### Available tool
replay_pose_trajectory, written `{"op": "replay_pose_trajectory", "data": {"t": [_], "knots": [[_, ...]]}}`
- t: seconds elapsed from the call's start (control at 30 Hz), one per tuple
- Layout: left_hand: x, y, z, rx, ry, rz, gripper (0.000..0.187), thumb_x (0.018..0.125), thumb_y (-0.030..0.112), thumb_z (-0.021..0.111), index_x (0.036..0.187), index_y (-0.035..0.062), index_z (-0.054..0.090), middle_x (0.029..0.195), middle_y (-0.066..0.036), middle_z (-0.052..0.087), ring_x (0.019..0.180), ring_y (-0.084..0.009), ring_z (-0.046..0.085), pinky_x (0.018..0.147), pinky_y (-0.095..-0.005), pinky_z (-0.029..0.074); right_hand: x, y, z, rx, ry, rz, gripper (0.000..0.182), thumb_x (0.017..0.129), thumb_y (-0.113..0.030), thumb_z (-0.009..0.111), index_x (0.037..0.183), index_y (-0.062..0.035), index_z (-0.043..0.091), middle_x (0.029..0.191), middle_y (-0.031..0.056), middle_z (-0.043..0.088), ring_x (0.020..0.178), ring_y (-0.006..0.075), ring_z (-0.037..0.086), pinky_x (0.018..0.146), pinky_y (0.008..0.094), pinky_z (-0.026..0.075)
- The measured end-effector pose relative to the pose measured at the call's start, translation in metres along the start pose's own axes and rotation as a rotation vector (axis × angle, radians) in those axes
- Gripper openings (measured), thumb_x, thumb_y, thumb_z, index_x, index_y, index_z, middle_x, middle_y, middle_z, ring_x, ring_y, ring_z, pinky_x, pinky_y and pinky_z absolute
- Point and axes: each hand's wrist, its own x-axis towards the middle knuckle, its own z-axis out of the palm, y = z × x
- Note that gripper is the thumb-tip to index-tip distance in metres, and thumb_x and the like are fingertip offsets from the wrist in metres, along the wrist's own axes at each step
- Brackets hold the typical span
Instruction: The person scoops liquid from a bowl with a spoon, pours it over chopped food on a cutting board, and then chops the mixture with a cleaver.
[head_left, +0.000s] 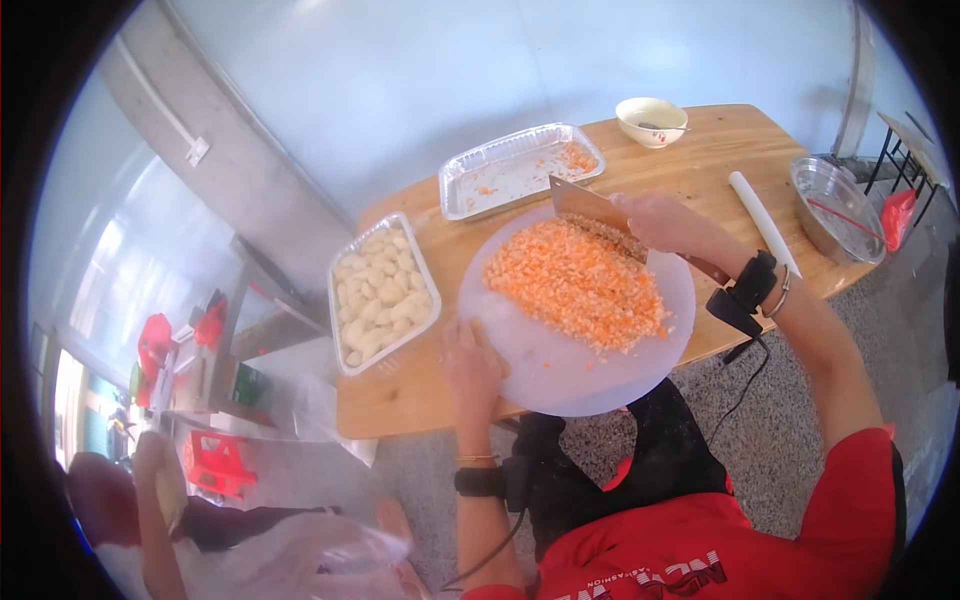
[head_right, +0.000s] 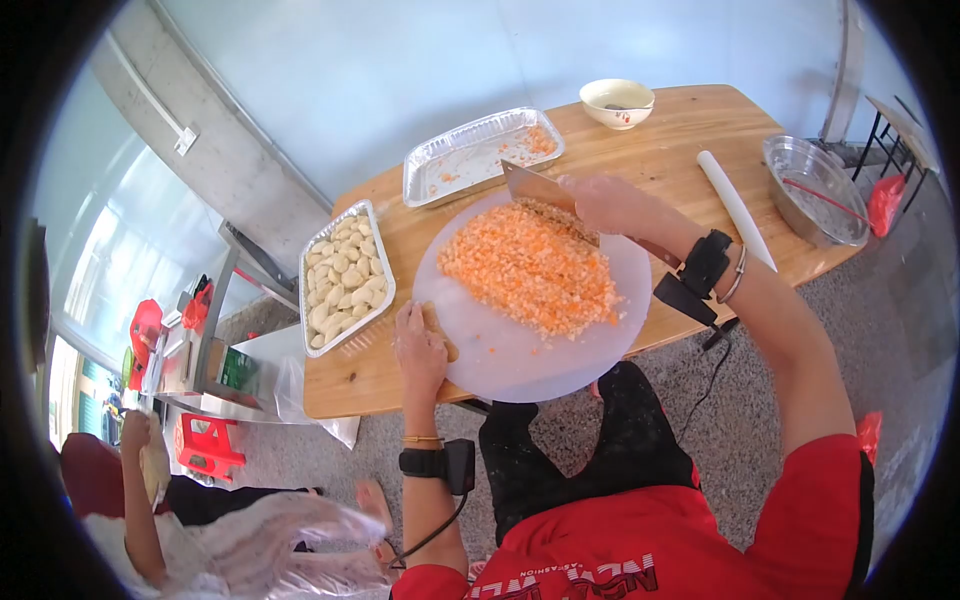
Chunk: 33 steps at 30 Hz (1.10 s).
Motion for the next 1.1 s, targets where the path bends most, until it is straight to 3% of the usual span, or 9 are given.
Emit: {"op": "replay_pose_trajectory", "data": {"t": [0.17, 0.23, 0.47, 0.53, 0.63, 0.77, 0.83, 1.03, 1.1], "knots": [[0.002, 0.001, -0.001, 0.001, -0.007, 0.000, 0.045, 0.076, 0.003, 0.048, 0.119, -0.0055, 0.046, 0.126, -0.025, 0.044, 0.116, -0.0410, 0.042, 0.099, -0.0484, 0.032, 0.004, -0.014, -0.018, 0.108, -0.048, 0.071, 0.038, 0.083, -0.005, 0.042, 0.119, 0.0024, 0.048, 0.082, 0.0248, 0.060, 0.077, 0.0388, 0.059, 0.065, 0.0450, 0.047], [0.001, 0.000, -0.001, 0.001, -0.006, 0.001, 0.044, 0.075, 0.003, 0.049, 0.119, -0.0057, 0.047, 0.126, -0.025, 0.044, 0.116, -0.0409, 0.042, 0.099, -0.0483, 0.032, 0.009, -0.001, -0.003, 0.031, 0.155, -0.097, 0.036, 0.083, -0.005, 0.042, 0.117, 0.0030, 0.049, 0.084, 0.0242, 0.061, 0.078, 0.0389, 0.059, 0.065, 0.0452, 0.047], [0.001, 0.002, -0.003, 0.020, -0.002, 0.011, 0.043, 0.078, 0.005, 0.050, 0.120, -0.0058, 0.046, 0.126, -0.024, 0.045, 0.115, -0.0404, 0.043, 0.098, -0.0469, 0.033, 0.008, 0.008, -0.003, 0.014, 0.012, -0.041, 0.032, 0.083, -0.003, 0.041, 0.113, 0.0028, 0.052, 0.086, 0.0245, 0.061, 0.080, 0.0403, 0.058, 0.069, 0.0465, 0.047], [0.001, 0.003, -0.004, 0.015, -0.005, 0.013, 0.044, 0.079, 0.005, 0.050, 0.121, -0.0057, 0.046, 0.126, -0.024, 0.045, 0.115, -0.0402, 0.043, 0.098, -0.0470, 0.034, 0.007, 0.012, -0.001, 0.033, 0.179, -0.054, 0.029, 0.083, -0.003, 0.042, 0.109, 0.0032, 0.053, 0.086, 0.0255, 0.060, 0.078, 0.0409, 0.058, 0.069, 0.0469, 0.047], [0.001, 0.004, -0.005, -0.004, -0.024, -0.025, 0.045, 0.078, 0.005, 0.050, 0.122, -0.0055, 0.045, 0.126, -0.024, 0.044, 0.117, -0.0394, 0.042, 0.099, -0.0468, 0.032, 0.005, 0.008, -0.002, -0.095, 0.139, 0.040, 0.020, 0.083, -0.006, 0.044, 0.099, 0.0024, 0.054, 0.078, 0.0240, 0.061, 0.076, 0.0403, 0.059, 0.066, 0.0477, 0.047], [0.001, 0.002, -0.003, 0.028, -0.029, 0.000, 0.046, 0.078, 0.005, 0.051, 0.122, -0.0061, 0.045, 0.127, -0.024, 0.043, 0.120, -0.0382, 0.040, 0.102, -0.0463, 0.030, -0.008, 0.003, 0.005, -0.171, 0.104, -0.068, 0.019, 0.083, -0.005, 0.046, 0.099, 0.0031, 0.054, 0.075, 0.0232, 0.061, 0.071, 0.0401, 0.059, 0.062, 0.0470, 0.047], [0.001, 0.002, -0.003, 0.026, -0.032, -0.004, 0.046, 0.078, 0.005, 0.051, 0.122, -0.0064, 0.045, 0.128, -0.024, 0.043, 0.120, -0.0378, 0.039, 0.103, -0.0461, 0.029, -0.010, 0.009, 0.011, -0.096, 0.272, -0.196, 0.019, 0.083, -0.005, 0.047, 0.098, 0.0033, 0.054, 0.071, 0.0223, 0.060, 0.068, 0.0398, 0.059, 0.059, 0.0464, 0.047], [0.001, -0.001, 0.000, 0.038, -0.016, 0.020, 0.046, 0.076, 0.005, 0.051, 0.121, -0.0060, 0.046, 0.127, -0.024, 0.043, 0.120, -0.0385, 0.040, 0.102, -0.0465, 0.029, 0.000, 0.012, 0.002, -0.156, 0.207, 0.038, 0.024, 0.080, -0.004, 0.049, 0.102, 0.0021, 0.054, 0.071, 0.0210, 0.060, 0.066, 0.0367, 0.059, 0.057, 0.0455, 0.047], [0.001, -0.001, 0.000, 0.015, -0.003, 0.029, 0.045, 0.076, 0.006, 0.051, 0.120, -0.0057, 0.047, 0.126, -0.024, 0.044, 0.118, -0.0396, 0.041, 0.101, -0.0471, 0.031, -0.003, 0.015, 0.011, -0.238, 0.219, -0.061, 0.024, 0.079, -0.004, 0.049, 0.103, 0.0015, 0.054, 0.070, 0.0199, 0.060, 0.064, 0.0361, 0.059, 0.056, 0.0447, 0.047]]}}
